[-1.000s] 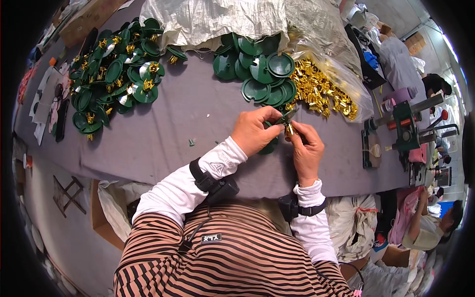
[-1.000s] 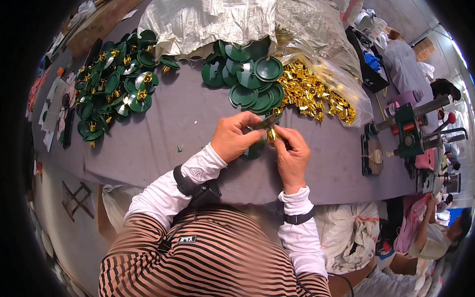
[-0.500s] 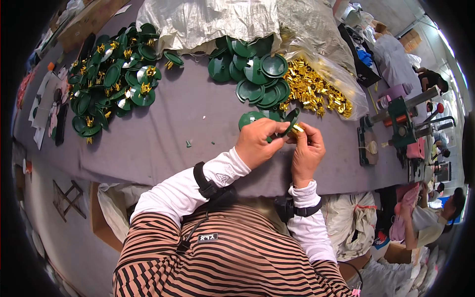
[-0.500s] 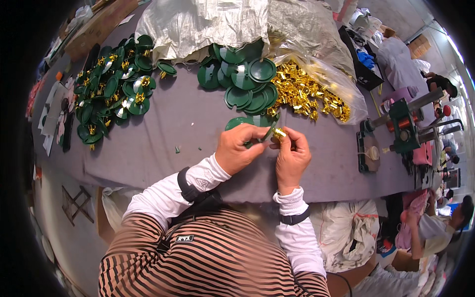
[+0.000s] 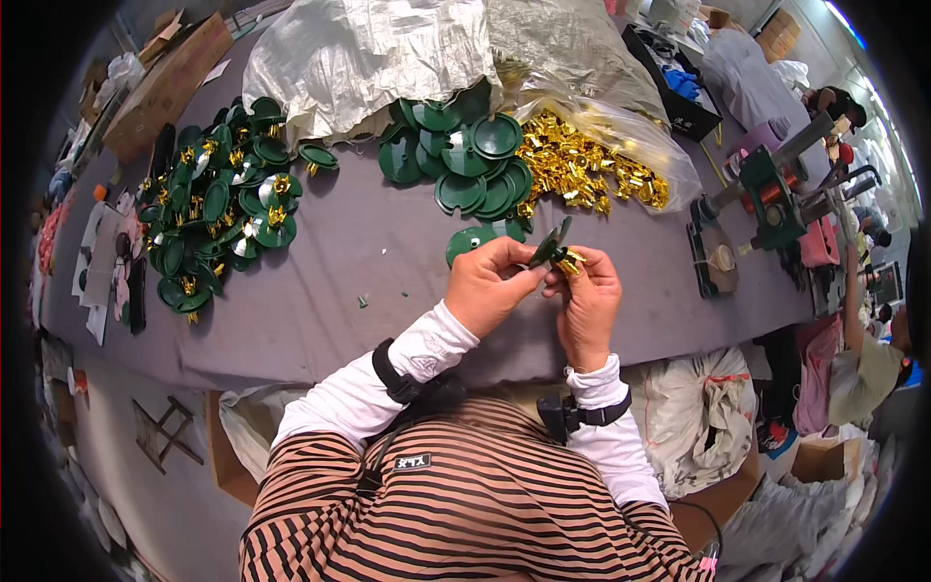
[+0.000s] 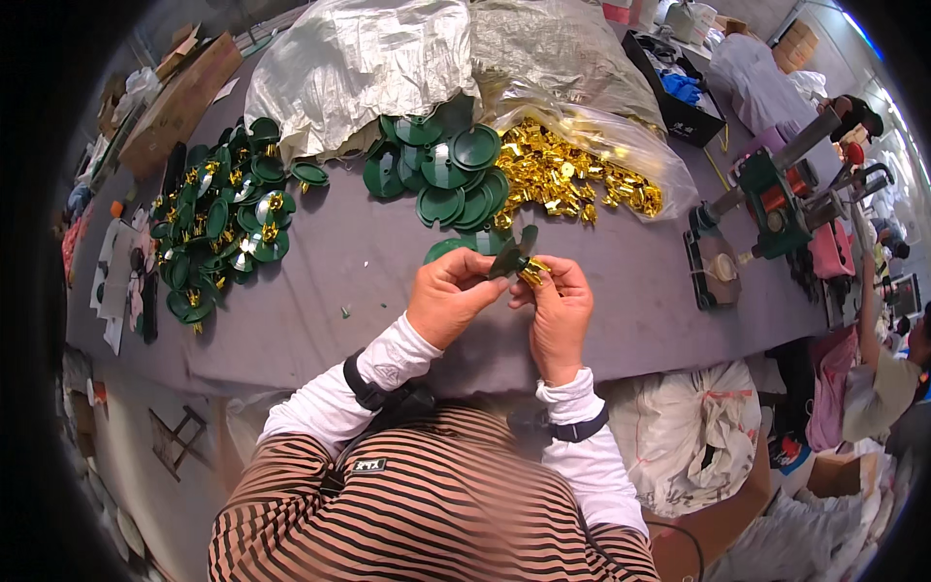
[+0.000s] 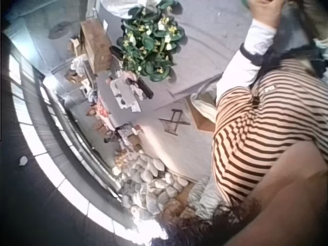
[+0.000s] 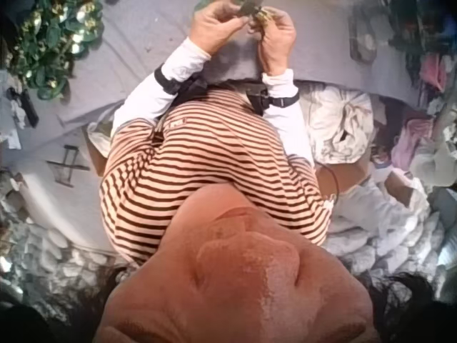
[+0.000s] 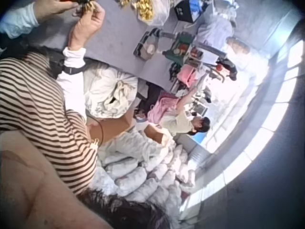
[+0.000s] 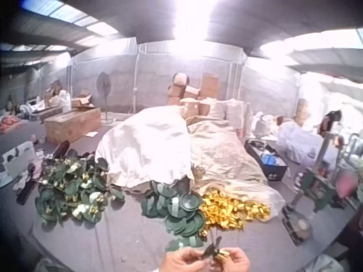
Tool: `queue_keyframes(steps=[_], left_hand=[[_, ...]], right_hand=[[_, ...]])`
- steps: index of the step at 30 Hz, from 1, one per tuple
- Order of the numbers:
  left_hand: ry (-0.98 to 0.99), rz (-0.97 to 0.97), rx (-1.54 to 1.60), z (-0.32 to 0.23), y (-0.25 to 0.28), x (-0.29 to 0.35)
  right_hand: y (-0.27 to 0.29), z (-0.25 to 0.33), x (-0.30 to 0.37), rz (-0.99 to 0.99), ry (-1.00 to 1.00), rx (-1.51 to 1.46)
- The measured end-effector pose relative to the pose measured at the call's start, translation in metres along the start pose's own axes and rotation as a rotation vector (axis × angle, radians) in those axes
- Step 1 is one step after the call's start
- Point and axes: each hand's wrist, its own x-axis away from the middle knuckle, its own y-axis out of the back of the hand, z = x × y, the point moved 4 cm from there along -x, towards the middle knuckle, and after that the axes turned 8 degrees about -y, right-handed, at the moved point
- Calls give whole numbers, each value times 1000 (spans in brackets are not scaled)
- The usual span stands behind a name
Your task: The person assembles small gold decorative items onto green plastic circular bases by hand.
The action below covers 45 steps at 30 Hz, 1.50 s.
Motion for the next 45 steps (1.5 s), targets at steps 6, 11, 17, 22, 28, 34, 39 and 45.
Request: queue_keyframes(steps=[6,11,17,22,28,34,39,45], left_hand=[[-236,9,-409,-16,-6,6],[-460,130,-673,-27,-9,14],[-447,203,-728,-16,26,7],[-340,-440,-800,-85,166,-30],[-633,-548,-1061,-122,168,-37],[-222,340,-1198,5,86,-22],[10,427,-1206,0,78,-37],[334,147,-382,6,82,-26]], right_hand=[[-1,19,10,-74,249,405],[2,15,16,-84,102,391],[-13,-9,11,-56,-237,222],[36,-1,-18,-129,-326,305],[41,13,-22,-49,-222,-134],[55,3,-2,-63,-158,197],[50,15,7,-111,-138,265],[1,21,4,4,-58,304]])
